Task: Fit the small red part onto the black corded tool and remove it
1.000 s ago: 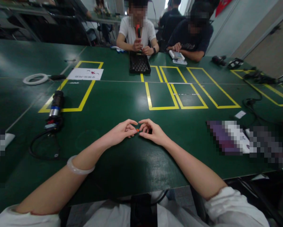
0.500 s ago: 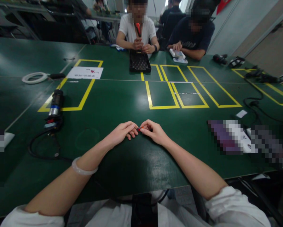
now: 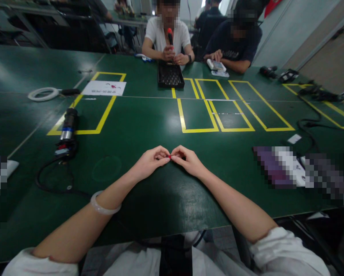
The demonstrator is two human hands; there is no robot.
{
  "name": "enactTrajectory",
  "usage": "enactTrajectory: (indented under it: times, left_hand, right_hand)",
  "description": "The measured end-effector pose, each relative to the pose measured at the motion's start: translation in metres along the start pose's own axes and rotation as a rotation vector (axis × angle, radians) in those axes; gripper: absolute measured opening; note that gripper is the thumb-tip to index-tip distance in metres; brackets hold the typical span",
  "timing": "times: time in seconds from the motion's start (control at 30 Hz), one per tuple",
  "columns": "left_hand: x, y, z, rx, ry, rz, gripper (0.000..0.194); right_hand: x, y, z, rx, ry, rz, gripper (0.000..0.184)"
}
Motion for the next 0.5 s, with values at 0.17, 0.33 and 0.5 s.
enactTrajectory:
  times: [0.17,0.33,0.5]
  left_hand:
    - [0.0,0.002,-0.001,-0.048,0.042,0.038,0.023]
    - [-0.001,0.0,-0.002,-0.08,0.046,0.073,0.021]
    - [0.016,0.003,-0.003,-0.138,0.083,0.23,0.046]
  right_hand:
    - [0.001,-0.001,0.001,0.026,0.016,-0.012,0.02]
    - [0.001,0.0,0.002,0.002,-0.008,-0.046,0.018]
    - [0.003,-0.002,0.002,0.037,-0.008,-0.074,0.015]
Point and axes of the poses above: each hand's wrist, its own z-axis towards the middle knuckle, its own x-axis out of the back of the hand, y = z × x, the point moved 3 cm from there along z, towards the middle knuckle, and after that the axes turned 6 degrees about x, right-handed, at the moved point
